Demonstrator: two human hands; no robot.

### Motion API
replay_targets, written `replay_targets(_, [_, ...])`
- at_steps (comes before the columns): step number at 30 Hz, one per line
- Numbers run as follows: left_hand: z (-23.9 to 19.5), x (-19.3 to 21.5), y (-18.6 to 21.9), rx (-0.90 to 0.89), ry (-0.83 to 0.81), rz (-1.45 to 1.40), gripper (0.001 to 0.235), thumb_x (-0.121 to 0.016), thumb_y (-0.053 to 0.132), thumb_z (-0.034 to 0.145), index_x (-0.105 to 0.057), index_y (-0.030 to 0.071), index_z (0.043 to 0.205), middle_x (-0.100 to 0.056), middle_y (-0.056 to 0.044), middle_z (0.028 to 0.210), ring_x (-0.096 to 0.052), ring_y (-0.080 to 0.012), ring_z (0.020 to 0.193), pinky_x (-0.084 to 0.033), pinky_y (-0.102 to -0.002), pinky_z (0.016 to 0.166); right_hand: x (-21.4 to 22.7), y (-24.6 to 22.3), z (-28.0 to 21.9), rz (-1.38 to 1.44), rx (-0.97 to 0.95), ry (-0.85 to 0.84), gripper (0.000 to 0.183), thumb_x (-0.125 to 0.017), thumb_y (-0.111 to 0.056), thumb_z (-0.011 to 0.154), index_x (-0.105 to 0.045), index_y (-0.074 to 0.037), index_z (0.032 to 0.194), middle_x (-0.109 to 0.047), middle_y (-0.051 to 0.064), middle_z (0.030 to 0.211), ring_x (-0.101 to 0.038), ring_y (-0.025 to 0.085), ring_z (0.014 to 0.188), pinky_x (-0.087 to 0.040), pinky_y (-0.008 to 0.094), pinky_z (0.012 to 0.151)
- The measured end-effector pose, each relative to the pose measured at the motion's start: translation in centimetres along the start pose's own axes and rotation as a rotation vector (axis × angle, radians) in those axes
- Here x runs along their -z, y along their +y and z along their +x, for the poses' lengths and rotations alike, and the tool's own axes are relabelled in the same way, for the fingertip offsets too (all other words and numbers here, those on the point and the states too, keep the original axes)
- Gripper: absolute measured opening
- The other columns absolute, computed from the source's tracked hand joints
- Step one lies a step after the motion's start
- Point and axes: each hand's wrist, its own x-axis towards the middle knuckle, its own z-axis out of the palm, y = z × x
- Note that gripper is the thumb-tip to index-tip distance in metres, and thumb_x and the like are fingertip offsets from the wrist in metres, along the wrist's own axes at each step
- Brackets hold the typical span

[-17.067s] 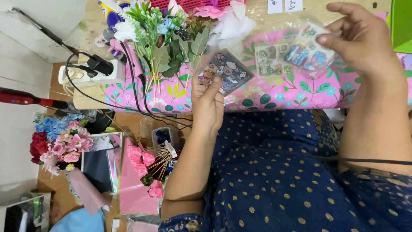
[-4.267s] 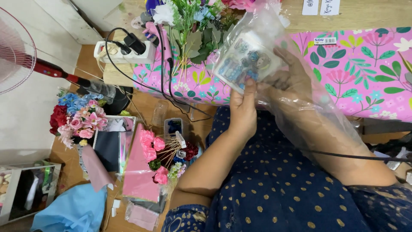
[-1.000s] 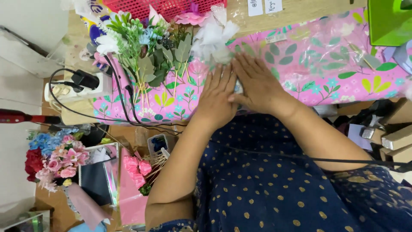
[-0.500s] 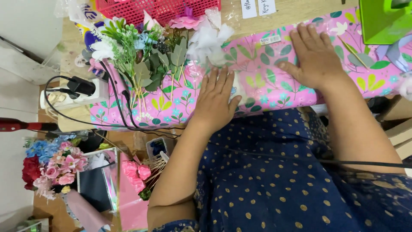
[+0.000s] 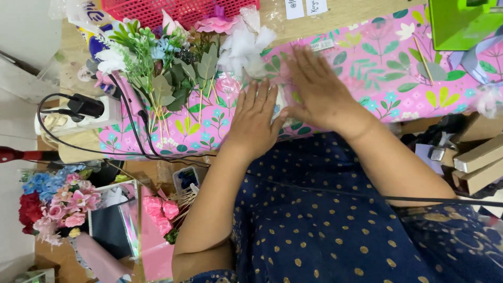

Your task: The person is organizing and inspecting sheets of stickers by taking them out of a plastic bag and putting them back in.

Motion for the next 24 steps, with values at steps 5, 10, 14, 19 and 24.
replay_targets(5, [-0.1,-0.4,-0.1,-0.011,0.068,0.003,0.069,-0.030,0.048,0.109,-0.020,0.007,0.162,-0.017,-0.017,0.171,-0.010,-0.0392,0.158,-0.004,-0.052,0.129,-4.5,3.2,2.2,-0.123,0.141,0.114,0.105,-0.036,-0.078,0.093,-0.012,-0.005,0.164,-0.009,0.017,0.172,-0.005,0.034,0.158,-0.003,0.051,0.127])
replay_targets(10, [-0.1,0.2,-0.1,-0.013,0.020,0.009,0.070,-0.036,0.046,0.108,-0.017,0.007,0.163,-0.015,-0.018,0.171,-0.008,-0.0393,0.158,-0.003,-0.052,0.129,-0.3,5.5,0.1,-0.049,-0.022,-0.001,0.099,-0.032,-0.072,0.095,-0.008,-0.005,0.164,-0.003,0.016,0.172,-0.001,0.033,0.157,-0.002,0.049,0.125])
replay_targets(14, [-0.1,1.1,0.4,0.034,-0.089,-0.018,0.069,-0.029,0.046,0.109,-0.010,0.009,0.164,-0.005,-0.015,0.172,0.000,-0.0359,0.158,0.004,-0.049,0.128,1.9,7.8,-1.4,-0.020,-0.228,-0.057,0.099,-0.015,-0.078,0.093,-0.005,-0.010,0.165,0.001,0.012,0.172,0.003,0.029,0.156,-0.002,0.047,0.124])
replay_targets(19, [0.0,0.4,0.1,0.024,-0.052,0.014,0.070,-0.029,0.048,0.109,-0.011,0.008,0.164,-0.008,-0.015,0.172,-0.002,-0.0369,0.158,0.002,-0.049,0.129,1.0,12.1,-2.8,-0.009,-0.232,0.105,0.096,-0.030,-0.067,0.098,-0.014,0.000,0.164,-0.011,0.023,0.171,-0.007,0.037,0.157,-0.005,0.052,0.124])
replay_targets(24, [0.7,3.7,0.5,-0.018,-0.092,-0.095,0.073,-0.038,0.044,0.109,-0.010,0.002,0.162,-0.003,-0.026,0.169,0.004,-0.0417,0.157,0.000,-0.053,0.128,-1.5,13.1,-5.6,-0.050,0.097,0.682,0.076,-0.056,-0.047,0.111,-0.050,0.013,0.157,-0.044,0.038,0.160,-0.042,0.056,0.146,-0.027,0.075,0.117])
